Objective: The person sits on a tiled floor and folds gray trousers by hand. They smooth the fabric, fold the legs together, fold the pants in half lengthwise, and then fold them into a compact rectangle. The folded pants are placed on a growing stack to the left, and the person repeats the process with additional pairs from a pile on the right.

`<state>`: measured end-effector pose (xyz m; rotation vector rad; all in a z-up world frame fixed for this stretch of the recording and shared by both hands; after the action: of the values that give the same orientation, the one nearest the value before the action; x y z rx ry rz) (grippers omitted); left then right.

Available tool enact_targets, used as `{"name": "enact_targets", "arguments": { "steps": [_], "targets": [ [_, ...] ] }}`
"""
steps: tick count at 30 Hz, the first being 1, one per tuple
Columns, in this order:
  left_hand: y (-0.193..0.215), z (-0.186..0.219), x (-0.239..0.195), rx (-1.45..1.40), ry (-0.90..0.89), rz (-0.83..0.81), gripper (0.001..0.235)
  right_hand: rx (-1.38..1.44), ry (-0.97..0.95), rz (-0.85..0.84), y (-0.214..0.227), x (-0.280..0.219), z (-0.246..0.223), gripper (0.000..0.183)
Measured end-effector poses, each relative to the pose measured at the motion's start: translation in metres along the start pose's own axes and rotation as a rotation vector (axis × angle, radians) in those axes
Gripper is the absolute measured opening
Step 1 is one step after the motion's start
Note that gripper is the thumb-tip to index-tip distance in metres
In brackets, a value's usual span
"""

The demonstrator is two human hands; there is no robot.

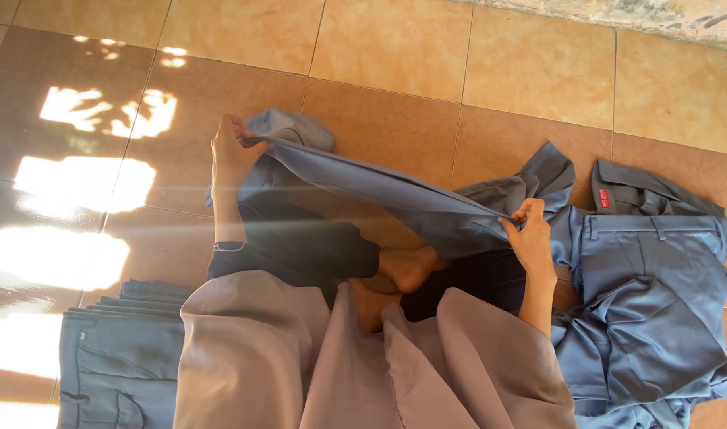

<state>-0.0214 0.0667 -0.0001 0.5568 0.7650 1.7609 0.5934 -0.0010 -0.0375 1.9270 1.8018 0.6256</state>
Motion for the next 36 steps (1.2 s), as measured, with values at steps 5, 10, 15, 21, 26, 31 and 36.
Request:
{"name": "enact_targets", "arguments": {
  "steps": [5, 10, 15, 21, 26, 31, 36],
  "targets": [
    [-0.033, -0.014, 0.009, 0.036, 0.029, 0.146, 0.019, -0.107, 0.048, -0.069, -0.027, 0.012, 0.028, 0.018],
    [-0.065, -0.022, 0.011, -0.123, 0.142, 0.074, 0.022, 0.076, -0.197, -0.103, -0.038, 0.028, 0.076, 0.039],
    [-0.107, -0.059, 0.09, 0.127, -0.045, 0.083, 0.038, -0.252, 0.364, 0.246, 0.015, 0.09, 0.064, 0.027],
    [0.025, 0.099, 0.089, 0.064, -0.637, 0.648, 0.018, -0.243, 0.795, 0.592, 0.089, 0.112, -0.079, 0.03],
    [0.067, 0.094, 0.04, 0.15, -0.762, 0.773, 0.021, -0.229, 0.898, 0.656, 0.069, 0.073, -0.123, 0.027],
    [-0.018, -0.057, 0.033, 0.28, -0.672, 0.641, 0.026, -0.443, 0.69, 0.543, -0.031, 0.064, 0.036, 0.043],
    [-0.17, -0.215, 0.041, 0.421, 0.304, -0.386, 0.077, -0.506, 0.096, 0.088, -0.139, 0.053, 0.156, 0.014]
  ]
}}
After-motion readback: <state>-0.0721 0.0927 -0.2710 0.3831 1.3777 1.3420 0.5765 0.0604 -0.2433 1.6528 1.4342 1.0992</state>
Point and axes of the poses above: each hand's wrist, its own x-axis towards the middle knuckle, its own y-axis out of the back of the hand, z = x × y, the point moved 7 cm from there along x, towards the middle knuckle, and after that the axes turned 13 degrees about x, right-handed, at the moved point
